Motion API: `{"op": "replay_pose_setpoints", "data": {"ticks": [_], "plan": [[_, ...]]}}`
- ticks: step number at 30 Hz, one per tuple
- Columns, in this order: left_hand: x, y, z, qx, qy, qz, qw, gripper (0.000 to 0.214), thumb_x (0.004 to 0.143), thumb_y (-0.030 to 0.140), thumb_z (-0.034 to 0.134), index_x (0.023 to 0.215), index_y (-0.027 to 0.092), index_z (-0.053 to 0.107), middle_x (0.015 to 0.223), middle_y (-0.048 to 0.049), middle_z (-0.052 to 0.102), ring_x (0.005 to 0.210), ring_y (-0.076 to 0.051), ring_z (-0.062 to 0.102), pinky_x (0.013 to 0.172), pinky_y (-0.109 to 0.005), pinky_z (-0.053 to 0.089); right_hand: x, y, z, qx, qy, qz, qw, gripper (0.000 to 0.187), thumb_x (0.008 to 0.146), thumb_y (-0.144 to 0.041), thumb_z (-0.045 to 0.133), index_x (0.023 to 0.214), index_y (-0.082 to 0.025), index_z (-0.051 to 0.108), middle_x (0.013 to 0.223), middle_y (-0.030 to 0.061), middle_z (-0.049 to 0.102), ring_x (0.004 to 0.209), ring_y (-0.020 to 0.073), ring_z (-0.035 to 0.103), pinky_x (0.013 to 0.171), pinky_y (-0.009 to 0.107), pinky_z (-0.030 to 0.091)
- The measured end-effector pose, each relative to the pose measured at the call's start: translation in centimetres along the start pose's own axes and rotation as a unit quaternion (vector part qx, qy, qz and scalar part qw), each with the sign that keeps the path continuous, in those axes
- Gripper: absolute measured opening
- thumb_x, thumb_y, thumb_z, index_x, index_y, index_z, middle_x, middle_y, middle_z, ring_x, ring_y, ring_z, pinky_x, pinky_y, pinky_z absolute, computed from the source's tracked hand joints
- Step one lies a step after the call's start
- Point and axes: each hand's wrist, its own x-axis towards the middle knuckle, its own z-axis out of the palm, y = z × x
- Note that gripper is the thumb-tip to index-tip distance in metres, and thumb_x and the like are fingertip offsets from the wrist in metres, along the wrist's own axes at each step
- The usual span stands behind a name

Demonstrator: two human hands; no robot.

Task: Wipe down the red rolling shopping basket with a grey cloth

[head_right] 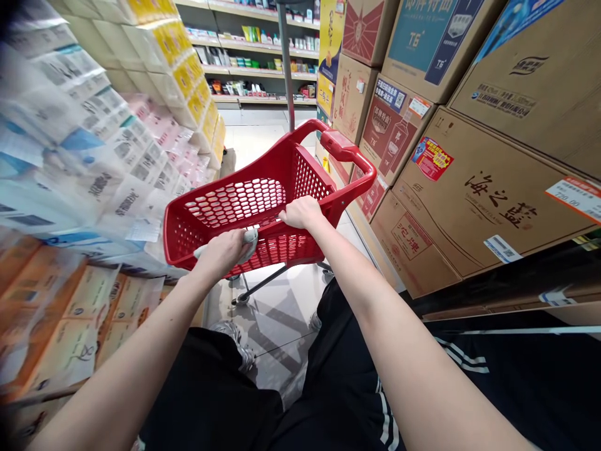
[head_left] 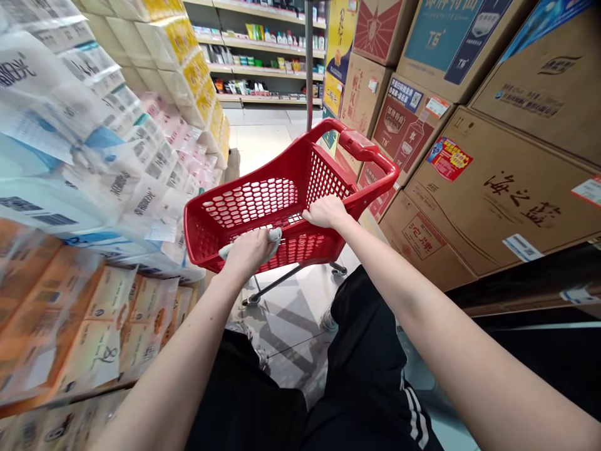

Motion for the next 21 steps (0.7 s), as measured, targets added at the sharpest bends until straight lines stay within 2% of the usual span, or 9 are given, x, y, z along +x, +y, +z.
{"op": "replay_pose_setpoints", "data": {"ticks": [3,9,13,16,21], "plan": [[0.3,0.5,0.1,0.023,0.006,-0.021,1.000,0.032,0.096,0.034,0.037,0.102,0.011,0.058,0.096,-0.0177,0.069,0.089,-0.030,0.067,0.072,-0.037,0.047,-0.1,0.0,0.0,-0.002,0.008,-0.003,1.000,0.055,0.099,-0.044,0.031,0.107,-0.016,0.078,0.109,0.0144,0.075,0.102,0.0297,0.069,0.084,0.036,0.048],[0.1,0.1,0.4,0.031,-0.005,-0.039,0.999,0.030,0.097,0.036,0.036,0.104,0.013,0.056,0.097,-0.0163,0.068,0.090,-0.032,0.067,0.067,-0.037,0.046,-0.4,0.0,0.2,-0.001,0.023,-0.018,1.000,0.056,0.100,-0.044,0.030,0.103,-0.016,0.079,0.104,0.0137,0.076,0.100,0.0290,0.070,0.082,0.036,0.048],[-0.6,-0.4,0.1,0.038,-0.023,-0.022,0.999,0.025,0.095,0.033,0.039,0.105,0.015,0.053,0.100,-0.0150,0.067,0.092,-0.031,0.066,0.064,-0.035,0.045,-0.6,-0.1,0.1,0.000,0.014,-0.022,1.000,0.058,0.101,-0.045,0.028,0.104,-0.016,0.078,0.107,0.0136,0.076,0.101,0.0276,0.070,0.083,0.035,0.047],[-2.3,-2.5,0.2,0.033,-0.037,-0.010,0.999,0.022,0.094,0.033,0.042,0.105,0.017,0.053,0.102,-0.0133,0.066,0.092,-0.030,0.066,0.062,-0.034,0.044,-0.8,-0.2,-0.1,-0.001,0.007,-0.024,1.000,0.059,0.102,-0.046,0.028,0.105,-0.016,0.078,0.109,0.0139,0.075,0.102,0.0272,0.070,0.084,0.034,0.046],[-6.8,-8.4,1.4,0.028,-0.031,-0.030,0.999,0.021,0.094,0.033,0.040,0.100,0.018,0.053,0.096,-0.0127,0.065,0.086,-0.029,0.064,0.066,-0.036,0.046,-0.9,-0.3,-0.3,-0.001,0.011,-0.021,1.000,0.059,0.101,-0.047,0.029,0.101,-0.015,0.078,0.105,0.0140,0.076,0.100,0.0274,0.070,0.083,0.034,0.046]]}}
